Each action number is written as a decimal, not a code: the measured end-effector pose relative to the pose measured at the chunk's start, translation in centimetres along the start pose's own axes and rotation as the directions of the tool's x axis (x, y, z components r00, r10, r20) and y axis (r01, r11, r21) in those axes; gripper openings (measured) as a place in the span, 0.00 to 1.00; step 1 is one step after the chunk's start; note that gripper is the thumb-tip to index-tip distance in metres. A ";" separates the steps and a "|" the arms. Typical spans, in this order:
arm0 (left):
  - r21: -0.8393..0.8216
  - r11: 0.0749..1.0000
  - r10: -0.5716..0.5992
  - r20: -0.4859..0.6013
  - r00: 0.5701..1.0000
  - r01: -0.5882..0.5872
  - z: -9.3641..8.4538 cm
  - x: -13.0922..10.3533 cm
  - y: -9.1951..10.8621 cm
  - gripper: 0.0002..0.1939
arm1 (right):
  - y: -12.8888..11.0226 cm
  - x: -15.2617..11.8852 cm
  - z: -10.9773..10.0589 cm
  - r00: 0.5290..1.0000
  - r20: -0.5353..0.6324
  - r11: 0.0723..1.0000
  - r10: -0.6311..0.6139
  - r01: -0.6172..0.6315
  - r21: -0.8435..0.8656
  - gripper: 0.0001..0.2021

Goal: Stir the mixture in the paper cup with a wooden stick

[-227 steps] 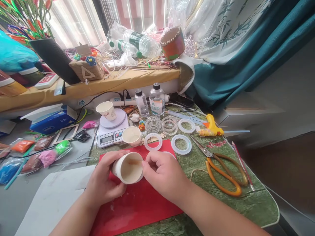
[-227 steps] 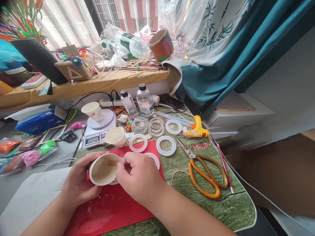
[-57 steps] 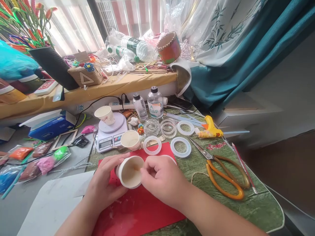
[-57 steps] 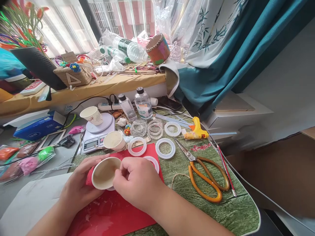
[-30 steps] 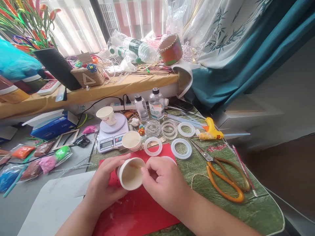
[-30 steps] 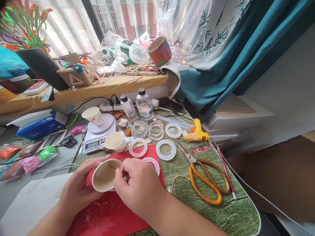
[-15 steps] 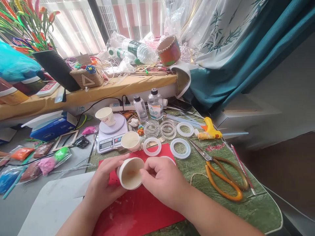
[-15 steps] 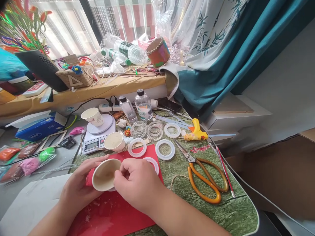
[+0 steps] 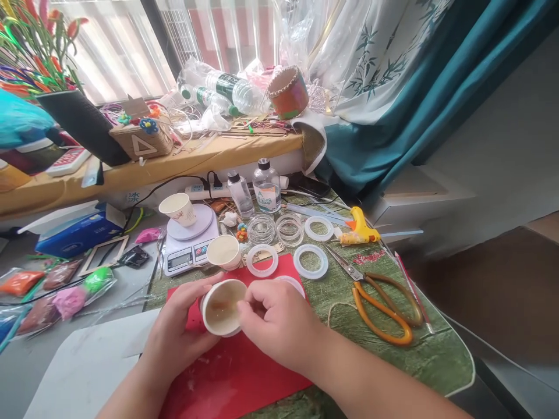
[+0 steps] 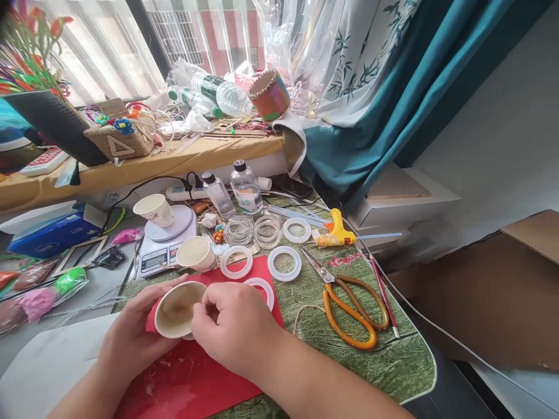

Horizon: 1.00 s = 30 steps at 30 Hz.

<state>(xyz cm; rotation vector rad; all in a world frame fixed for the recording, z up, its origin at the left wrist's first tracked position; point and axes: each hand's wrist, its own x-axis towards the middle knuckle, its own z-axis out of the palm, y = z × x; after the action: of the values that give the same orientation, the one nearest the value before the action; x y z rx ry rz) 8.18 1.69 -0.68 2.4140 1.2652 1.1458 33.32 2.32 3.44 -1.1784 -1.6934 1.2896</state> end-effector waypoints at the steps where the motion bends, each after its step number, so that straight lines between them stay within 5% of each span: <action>1: -0.004 1.000 0.003 -0.005 1.000 -0.003 0.0 0.0 0.0 0.29 | 0.0 0.0 0.0 1.000 -0.021 0.999 -0.022 0.021 -0.030 0.16; 5: -0.016 1.000 -0.006 -0.017 1.000 0.006 0.1 -0.2 -0.1 0.30 | 0.3 0.2 -0.1 0.998 0.031 0.998 -0.052 0.054 -0.037 0.16; 9: -0.002 0.999 -0.049 0.015 0.999 0.049 0.2 -0.6 -0.1 0.31 | 0.3 0.4 -0.2 0.996 -0.054 0.992 -0.078 0.072 -0.100 0.15; 16: -0.065 0.996 -0.055 0.013 0.998 0.056 0.1 -0.7 -0.1 0.31 | -0.2 -0.1 -0.2 0.990 0.069 0.992 -0.126 0.126 -0.004 0.16; 20: -0.068 0.997 -0.020 0.012 1.000 0.021 0.0 -0.5 -0.2 0.31 | 0.1 -0.1 -0.1 0.999 -0.013 0.999 -0.051 0.051 0.003 0.15; 24: -0.070 0.998 0.002 0.008 1.000 -0.001 0.0 -0.3 -0.2 0.32 | 0.4 0.0 -0.1 0.989 -0.092 0.993 -0.112 0.108 -0.046 0.14; 30: -0.076 0.997 0.004 0.001 1.000 -0.004 0.0 -0.2 0.0 0.33 | 0.2 -0.1 0.2 0.998 0.006 0.998 -0.065 0.065 0.004 0.14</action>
<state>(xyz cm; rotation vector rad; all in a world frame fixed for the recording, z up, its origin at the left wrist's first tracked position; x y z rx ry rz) 8.09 1.58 -0.76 2.3633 1.1952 1.1716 33.24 2.14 3.18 -1.1092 -1.7188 1.2568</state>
